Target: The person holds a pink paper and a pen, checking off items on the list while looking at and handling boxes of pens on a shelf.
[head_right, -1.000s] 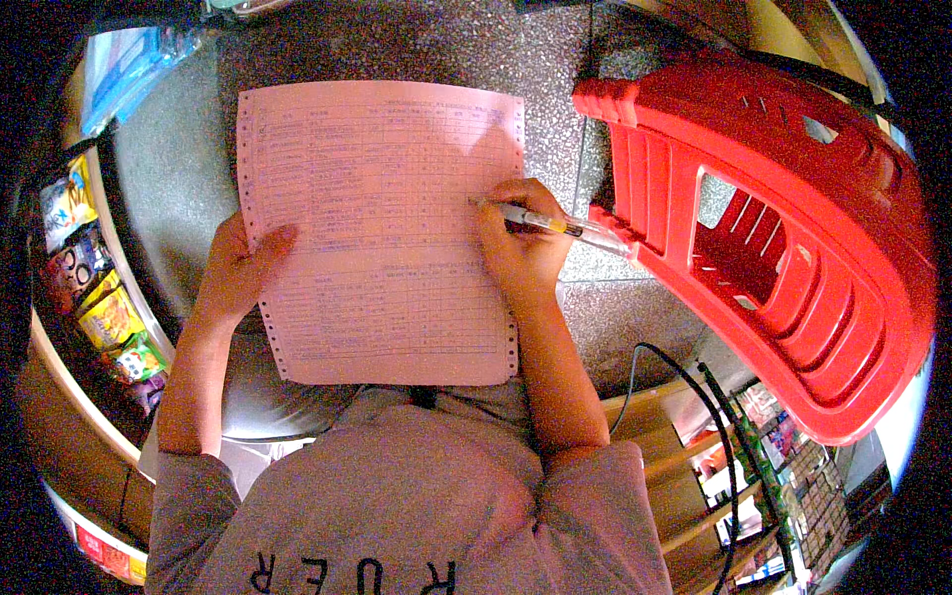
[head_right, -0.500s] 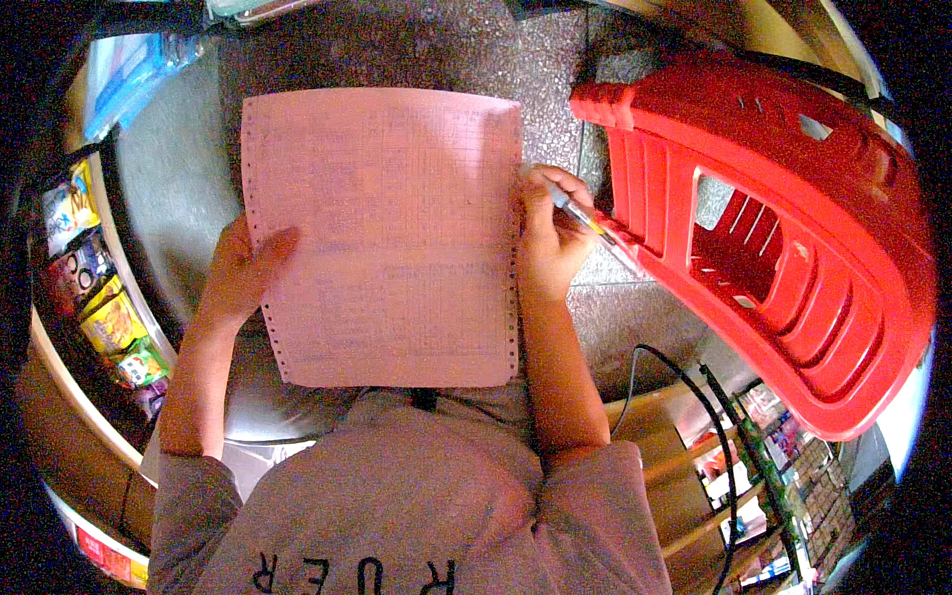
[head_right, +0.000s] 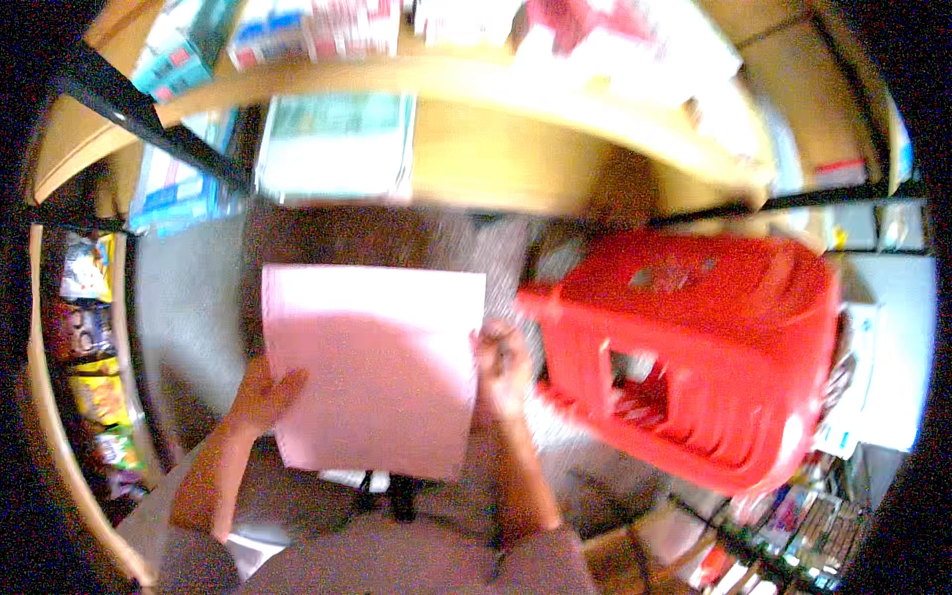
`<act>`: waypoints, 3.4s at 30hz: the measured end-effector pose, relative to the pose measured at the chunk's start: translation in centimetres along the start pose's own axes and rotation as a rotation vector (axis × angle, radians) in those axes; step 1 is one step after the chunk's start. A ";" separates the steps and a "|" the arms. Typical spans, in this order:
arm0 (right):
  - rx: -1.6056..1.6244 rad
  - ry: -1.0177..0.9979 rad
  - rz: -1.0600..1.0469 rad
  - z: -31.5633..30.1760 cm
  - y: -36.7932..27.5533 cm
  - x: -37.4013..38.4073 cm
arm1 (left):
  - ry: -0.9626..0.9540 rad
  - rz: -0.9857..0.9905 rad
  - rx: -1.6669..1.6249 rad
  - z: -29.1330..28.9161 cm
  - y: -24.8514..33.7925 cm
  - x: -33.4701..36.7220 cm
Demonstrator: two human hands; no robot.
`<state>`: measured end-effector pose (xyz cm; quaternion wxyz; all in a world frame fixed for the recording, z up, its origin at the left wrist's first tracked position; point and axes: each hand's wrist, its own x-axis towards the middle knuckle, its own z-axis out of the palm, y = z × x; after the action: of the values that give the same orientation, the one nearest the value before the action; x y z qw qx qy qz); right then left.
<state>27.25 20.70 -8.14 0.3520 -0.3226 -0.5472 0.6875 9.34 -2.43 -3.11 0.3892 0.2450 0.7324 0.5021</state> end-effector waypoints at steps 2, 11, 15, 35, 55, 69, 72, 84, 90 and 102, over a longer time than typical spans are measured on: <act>-0.308 -0.079 0.309 0.8 -2.3 1.0 | -0.007 -0.240 -0.138 -1.0 2.2 0.0; 0.156 -0.307 0.294 2.2 -3.0 4.6 | 0.156 -0.265 -0.202 -1.6 1.9 0.9; 0.078 -0.244 0.309 2.8 -3.9 4.4 | 0.207 -0.185 -0.261 -1.1 1.9 1.9; 0.067 -0.148 -0.089 9.9 -12.2 8.7 | 0.268 0.244 -0.596 -4.0 8.7 3.6; 0.004 -0.005 -0.175 9.1 -12.9 7.7 | 0.147 0.210 -0.752 -2.6 7.8 5.0; 0.003 -0.034 -0.161 8.2 -12.8 7.2 | 0.186 0.205 -0.698 -2.5 7.7 4.6; -0.005 -0.035 -0.176 7.8 -12.9 7.1 | 0.179 0.220 -0.693 -2.6 7.6 4.6; 0.014 -0.042 -0.140 7.8 -12.7 6.8 | 0.102 0.260 -0.691 -3.2 7.8 4.1; 0.045 -0.058 -0.090 8.0 -13.1 6.3 | 0.040 0.226 -0.756 -3.5 7.4 4.0; 0.047 -0.168 -0.069 7.7 -13.3 6.0 | 0.017 0.131 -0.871 -4.2 7.9 3.3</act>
<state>19.33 23.73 6.06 0.3357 -0.2362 -0.5692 0.7124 3.73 0.70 3.95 0.4174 0.0998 0.4388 0.7895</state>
